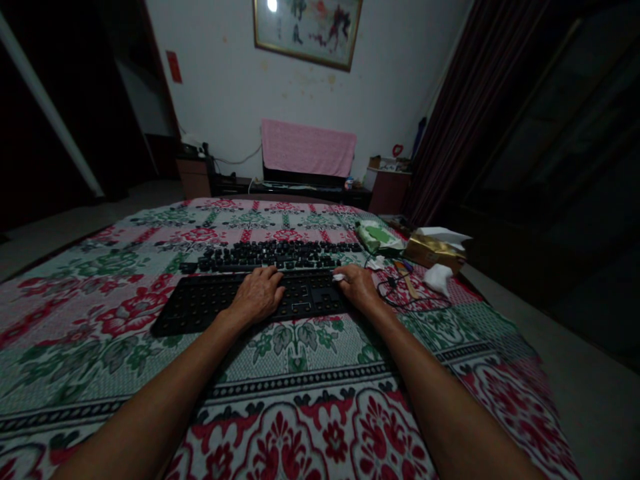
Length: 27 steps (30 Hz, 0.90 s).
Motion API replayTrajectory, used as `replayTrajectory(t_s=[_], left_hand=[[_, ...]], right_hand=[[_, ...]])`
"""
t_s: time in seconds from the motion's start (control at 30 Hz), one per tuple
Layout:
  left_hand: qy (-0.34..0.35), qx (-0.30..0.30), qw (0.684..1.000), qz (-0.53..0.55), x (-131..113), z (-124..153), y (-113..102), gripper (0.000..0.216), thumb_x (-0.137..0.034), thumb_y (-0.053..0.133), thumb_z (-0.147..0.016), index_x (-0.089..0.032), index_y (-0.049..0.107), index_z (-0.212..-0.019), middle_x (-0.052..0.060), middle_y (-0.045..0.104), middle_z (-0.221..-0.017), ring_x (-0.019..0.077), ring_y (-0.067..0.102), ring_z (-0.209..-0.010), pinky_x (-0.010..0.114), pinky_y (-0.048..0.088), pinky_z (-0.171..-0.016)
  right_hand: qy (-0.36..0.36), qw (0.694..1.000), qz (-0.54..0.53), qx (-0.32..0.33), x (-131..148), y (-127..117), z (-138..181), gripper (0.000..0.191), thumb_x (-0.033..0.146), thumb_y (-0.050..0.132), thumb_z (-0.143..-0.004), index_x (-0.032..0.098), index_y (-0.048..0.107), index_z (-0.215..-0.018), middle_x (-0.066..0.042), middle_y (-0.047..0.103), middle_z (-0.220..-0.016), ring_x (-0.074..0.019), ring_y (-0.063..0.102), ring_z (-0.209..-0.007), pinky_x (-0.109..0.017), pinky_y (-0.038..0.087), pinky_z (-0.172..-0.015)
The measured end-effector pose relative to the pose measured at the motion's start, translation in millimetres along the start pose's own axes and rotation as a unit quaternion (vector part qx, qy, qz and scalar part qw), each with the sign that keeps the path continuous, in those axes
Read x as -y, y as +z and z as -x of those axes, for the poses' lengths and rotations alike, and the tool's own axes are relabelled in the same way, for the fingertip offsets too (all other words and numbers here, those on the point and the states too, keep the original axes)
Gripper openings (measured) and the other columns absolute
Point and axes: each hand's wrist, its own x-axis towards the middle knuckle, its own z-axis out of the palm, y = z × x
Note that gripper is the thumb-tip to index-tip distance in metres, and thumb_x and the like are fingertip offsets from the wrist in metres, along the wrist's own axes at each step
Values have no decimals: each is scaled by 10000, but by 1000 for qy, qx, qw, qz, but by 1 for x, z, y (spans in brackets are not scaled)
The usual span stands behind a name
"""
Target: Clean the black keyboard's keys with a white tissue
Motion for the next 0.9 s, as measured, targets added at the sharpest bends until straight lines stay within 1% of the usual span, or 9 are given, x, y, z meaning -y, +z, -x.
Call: replayTrajectory(t_s=[0.07, 0.17, 0.27, 0.37, 0.47, 0.57, 0.63, 0.7, 0.9], left_hand=[[-1, -1, 1000, -1, 0, 0, 0, 396, -366, 377, -874, -193, 522, -1199, 63, 482, -1292, 239, 424, -1137, 355, 366, -951], [-2, -1, 1000, -3, 0, 0, -1, 402, -365, 372, -876, -185, 522, -1203, 67, 483, -1289, 241, 432, -1127, 356, 365, -952], [2, -1, 1000, -5, -1, 0, -2, 402, -362, 370, -877, -175, 525, -1197, 73, 490, -1278, 242, 439, -1115, 357, 366, -951], [5, -6, 1000, -5, -1, 1, -2, 391, -356, 367, -881, -177, 526, -1190, 69, 490, -1277, 234, 432, -1126, 350, 364, -952], [4, -9, 1000, -5, -1, 0, -1, 386, -358, 366, -881, -180, 531, -1182, 66, 493, -1274, 230, 433, -1127, 348, 364, -953], [5, -10, 1000, -5, 0, 0, 0, 389, -367, 368, -880, -186, 532, -1183, 65, 497, -1269, 231, 435, -1127, 350, 364, -954], [6, -10, 1000, -5, 0, 0, 1, 396, -370, 368, -880, -183, 527, -1191, 70, 495, -1273, 233, 431, -1135, 353, 362, -956], [7, -11, 1000, -5, 0, 0, 1, 401, -368, 367, -881, -177, 524, -1197, 76, 489, -1282, 234, 428, -1140, 357, 364, -955], [6, -9, 1000, -5, 0, 0, 1, 410, -362, 361, -882, -165, 522, -1204, 84, 486, -1290, 240, 423, -1145, 364, 370, -949]], right_hand=[[5, 999, -52, -14, 0, 1, -1, 246, 99, 512, -722, 193, 665, -891, -30, 666, -927, -152, 591, -884, -253, 421, -831], [35, 990, -118, -67, -6, 1, -3, 197, 185, 503, -765, 208, 658, -885, -11, 673, -922, -146, 600, -865, -258, 437, -815], [66, 984, -116, -114, -16, -2, -4, 197, 243, 492, -778, 203, 656, -881, -19, 673, -894, -159, 599, -839, -277, 443, -795], [66, 986, -92, -125, -21, -3, -4, 199, 230, 489, -764, 193, 657, -864, -31, 666, -881, -172, 591, -839, -294, 439, -797], [15, 991, -80, -103, -18, -1, -3, 200, 185, 486, -754, 184, 657, -858, -38, 656, -880, -167, 579, -859, -279, 427, -812], [-23, 997, -45, -50, -9, 1, -1, 196, 165, 500, -755, 190, 657, -871, -35, 642, -883, -156, 567, -857, -256, 415, -805], [-24, 1000, -10, -12, -3, 1, 0, 197, 170, 505, -769, 193, 655, -895, -34, 635, -887, -154, 560, -855, -246, 406, -796], [-16, 1000, 24, 10, 1, 0, 1, 210, 173, 496, -787, 191, 649, -930, -40, 626, -903, -156, 552, -871, -241, 394, -797], [10, 995, 100, 27, 2, -4, 3, 263, 144, 459, -806, 175, 626, -1007, -64, 586, -932, -163, 534, -897, -229, 372, -782]])
